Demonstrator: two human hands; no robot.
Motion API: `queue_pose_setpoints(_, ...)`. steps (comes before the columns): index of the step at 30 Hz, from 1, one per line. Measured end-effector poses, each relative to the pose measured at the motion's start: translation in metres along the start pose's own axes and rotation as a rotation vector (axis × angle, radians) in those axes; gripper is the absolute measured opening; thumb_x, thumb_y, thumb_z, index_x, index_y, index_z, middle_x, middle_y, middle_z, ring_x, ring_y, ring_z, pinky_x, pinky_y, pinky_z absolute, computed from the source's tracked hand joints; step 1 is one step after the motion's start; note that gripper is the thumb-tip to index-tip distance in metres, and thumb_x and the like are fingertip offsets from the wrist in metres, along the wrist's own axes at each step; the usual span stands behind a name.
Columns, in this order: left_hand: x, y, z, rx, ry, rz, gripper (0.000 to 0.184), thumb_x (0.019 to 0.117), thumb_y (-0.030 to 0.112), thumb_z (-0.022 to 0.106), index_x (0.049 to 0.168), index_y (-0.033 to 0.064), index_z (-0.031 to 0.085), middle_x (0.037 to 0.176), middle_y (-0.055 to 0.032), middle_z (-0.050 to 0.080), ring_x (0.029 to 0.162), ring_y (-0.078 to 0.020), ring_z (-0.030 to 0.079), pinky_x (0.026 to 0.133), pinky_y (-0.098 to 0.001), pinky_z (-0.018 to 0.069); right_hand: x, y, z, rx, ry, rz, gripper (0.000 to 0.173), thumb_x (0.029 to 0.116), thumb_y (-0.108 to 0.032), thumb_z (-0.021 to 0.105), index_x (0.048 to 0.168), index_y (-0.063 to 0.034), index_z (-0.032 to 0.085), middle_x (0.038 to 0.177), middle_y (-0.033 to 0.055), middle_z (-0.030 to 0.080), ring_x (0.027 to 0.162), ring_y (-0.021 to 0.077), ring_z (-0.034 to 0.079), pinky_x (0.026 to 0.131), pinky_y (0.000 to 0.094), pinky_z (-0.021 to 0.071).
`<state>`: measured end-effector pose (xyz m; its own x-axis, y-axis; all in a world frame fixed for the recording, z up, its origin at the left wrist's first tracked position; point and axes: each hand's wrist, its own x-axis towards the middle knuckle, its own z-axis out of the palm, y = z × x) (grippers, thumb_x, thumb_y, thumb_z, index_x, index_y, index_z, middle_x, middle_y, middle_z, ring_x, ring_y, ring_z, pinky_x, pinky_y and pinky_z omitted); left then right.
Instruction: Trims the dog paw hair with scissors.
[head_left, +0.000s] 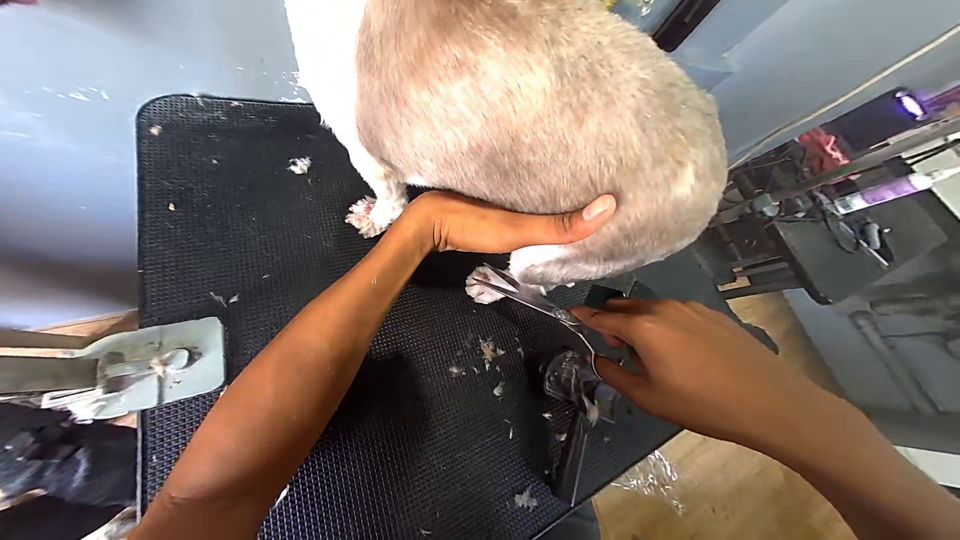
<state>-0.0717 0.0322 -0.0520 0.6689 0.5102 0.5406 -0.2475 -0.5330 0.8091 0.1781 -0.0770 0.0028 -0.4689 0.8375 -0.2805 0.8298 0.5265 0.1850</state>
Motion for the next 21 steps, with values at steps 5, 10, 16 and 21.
queue_pose_setpoints(5, 0.000, 0.004, -0.001, -0.047, -0.053, -0.101, 0.041, 0.1089, 0.035, 0.048, 0.131, 0.0037, 0.063, 0.121, 0.0009, 0.069, 0.118, 0.0059, 0.059, 0.105, -0.0184, 0.0476, 0.011, -0.004, -0.003, -0.015, -0.090, 0.028, 0.039, 0.0811, -0.035, 0.067, 0.119, -0.0289, 0.076, 0.077, -0.0067, 0.064, 0.064, 0.0121, 0.060, 0.053, 0.0372, 0.0473)
queue_pose_setpoints(10, -0.001, 0.006, -0.003, -0.016, -0.055, -0.109, 0.041, 0.1082, 0.036, 0.050, 0.131, 0.0053, 0.064, 0.123, 0.0010, 0.069, 0.120, 0.0054, 0.058, 0.107, -0.0185, 0.0460, 0.016, -0.008, -0.005, -0.024, -0.102, 0.020, 0.035, 0.0821, -0.032, 0.064, 0.115, -0.0267, 0.077, 0.077, -0.0060, 0.065, 0.067, 0.0138, 0.062, 0.055, 0.0388, 0.0487)
queue_pose_setpoints(16, 0.001, 0.006, 0.002, 0.022, -0.065, -0.086, 0.039, 0.1075, 0.036, 0.052, 0.127, 0.0063, 0.067, 0.119, 0.0018, 0.070, 0.116, 0.0058, 0.060, 0.104, -0.0176, 0.0468, 0.021, -0.011, -0.010, -0.057, -0.100, 0.001, 0.024, 0.0834, -0.025, 0.066, 0.106, -0.0243, 0.076, 0.071, -0.0049, 0.065, 0.066, 0.0160, 0.064, 0.055, 0.0394, 0.0495)
queue_pose_setpoints(21, 0.002, 0.006, 0.000, -0.038, -0.112, -0.198, 0.043, 0.1081, 0.042, 0.049, 0.131, 0.0101, 0.066, 0.123, 0.0025, 0.069, 0.119, 0.0055, 0.059, 0.106, -0.0191, 0.0470, 0.022, -0.010, -0.012, -0.022, -0.062, 0.001, 0.028, 0.0817, -0.028, 0.066, 0.107, -0.0233, 0.077, 0.070, -0.0058, 0.064, 0.063, 0.0141, 0.062, 0.053, 0.0385, 0.0487)
